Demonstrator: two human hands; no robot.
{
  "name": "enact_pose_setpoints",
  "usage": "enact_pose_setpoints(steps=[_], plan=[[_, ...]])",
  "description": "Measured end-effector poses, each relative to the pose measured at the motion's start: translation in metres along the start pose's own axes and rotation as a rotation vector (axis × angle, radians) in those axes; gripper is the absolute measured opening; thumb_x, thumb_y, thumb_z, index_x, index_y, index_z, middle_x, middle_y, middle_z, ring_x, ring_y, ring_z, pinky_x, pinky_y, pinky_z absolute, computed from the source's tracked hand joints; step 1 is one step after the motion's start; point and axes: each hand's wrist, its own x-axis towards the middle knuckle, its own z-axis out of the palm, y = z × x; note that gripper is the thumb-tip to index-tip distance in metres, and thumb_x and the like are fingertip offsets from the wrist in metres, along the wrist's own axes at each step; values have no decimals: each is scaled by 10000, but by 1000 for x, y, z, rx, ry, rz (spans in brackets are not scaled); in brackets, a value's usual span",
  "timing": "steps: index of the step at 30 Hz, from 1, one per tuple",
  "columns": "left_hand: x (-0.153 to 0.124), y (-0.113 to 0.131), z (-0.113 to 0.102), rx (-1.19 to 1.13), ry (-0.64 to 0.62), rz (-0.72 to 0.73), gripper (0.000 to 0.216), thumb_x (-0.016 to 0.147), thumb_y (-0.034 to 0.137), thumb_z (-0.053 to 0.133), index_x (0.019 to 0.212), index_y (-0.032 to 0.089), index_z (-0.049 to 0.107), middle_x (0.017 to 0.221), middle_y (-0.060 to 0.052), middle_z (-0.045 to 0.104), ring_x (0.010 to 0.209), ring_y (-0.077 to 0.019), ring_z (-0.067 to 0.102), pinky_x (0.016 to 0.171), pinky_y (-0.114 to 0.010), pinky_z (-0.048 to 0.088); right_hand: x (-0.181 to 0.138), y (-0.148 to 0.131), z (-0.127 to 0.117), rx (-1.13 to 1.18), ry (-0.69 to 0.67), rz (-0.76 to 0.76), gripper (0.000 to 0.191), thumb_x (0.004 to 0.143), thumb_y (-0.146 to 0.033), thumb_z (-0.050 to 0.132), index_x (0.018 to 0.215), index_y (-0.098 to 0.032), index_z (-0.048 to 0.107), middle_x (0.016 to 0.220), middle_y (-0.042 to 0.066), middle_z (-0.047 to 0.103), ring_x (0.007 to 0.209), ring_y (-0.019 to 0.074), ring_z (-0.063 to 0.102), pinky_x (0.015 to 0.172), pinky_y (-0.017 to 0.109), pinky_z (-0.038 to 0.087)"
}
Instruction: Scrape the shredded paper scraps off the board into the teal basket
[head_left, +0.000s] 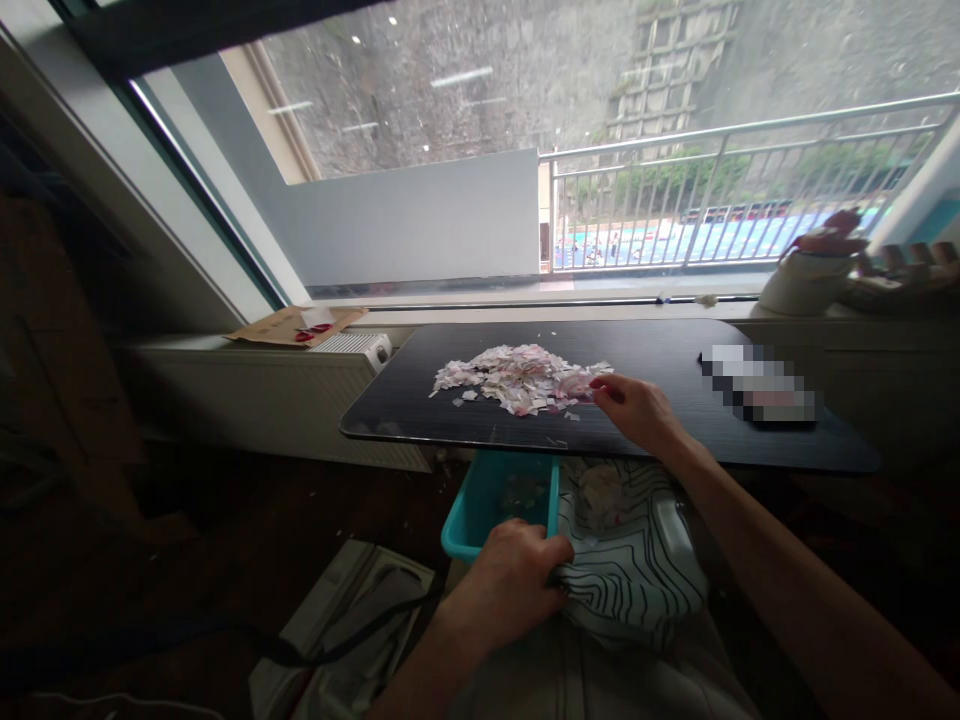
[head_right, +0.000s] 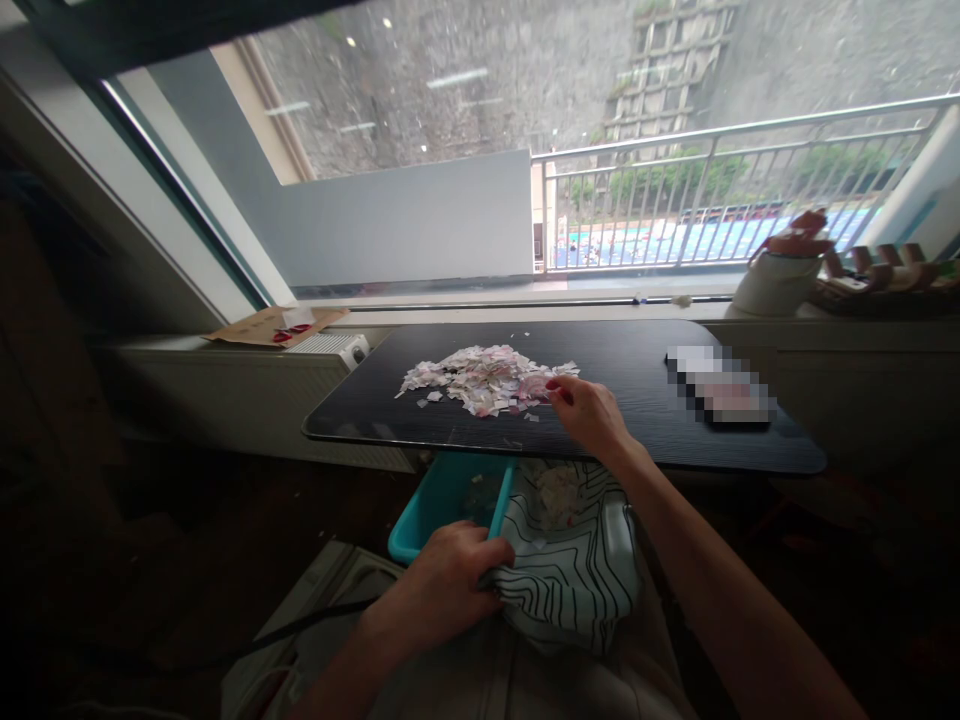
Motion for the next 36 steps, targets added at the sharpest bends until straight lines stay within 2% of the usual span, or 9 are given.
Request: enact_pose_setpoints(steps=[6,10,20,24,30,36], plan=[[0,-1,1,-3,-1,4,184,756,229,643,940,225,656,745,-18,632,728,-202,580,693,-273,407,-3,-9,4,28,-48,-60,300,801,-325,496,991,-211,698,730,26,704,648,167,619,604,256,417],[1,-1,0,-2,3,15,177,755,239,649,930,220,656,743,-20,634,723,-206,583,684,-276,405,-4,-10,4,58,-19,-30,301,811,-345,493,985,-211,698,723,26,702,659,170,623,617,257,424],[-1,-1,2,13,24,8,160,758,247,643,917,228,651,734,-13,630,708,-200,574,651,-269,385,-2,-20,6,34,-50,-48,284,798,-312,499,968,-210,702,714,23,692,637,164,605,608,260,408],[-1,-1,2,8,24,11,164,764,254,641,927,234,649,732,-8,628,703,-195,570,645,-265,377,-5,-17,0,-5,-68,-54,281,796,-301,497,975,-213,696,721,21,695,657,170,616,619,263,412],[-1,0,3,22,35,3,162,761,257,632,922,242,645,723,-2,617,700,-196,563,629,-264,368,-9,-6,-10,-81,14,22,295,792,-319,507,997,-230,700,724,21,704,653,176,626,616,267,408],[-1,-1,3,23,31,8,148,772,269,625,917,243,640,727,1,613,703,-193,560,629,-263,367,-13,-2,-13,-19,-19,6,282,790,-330,523,978,-229,706,677,5,693,614,158,619,600,252,407]])
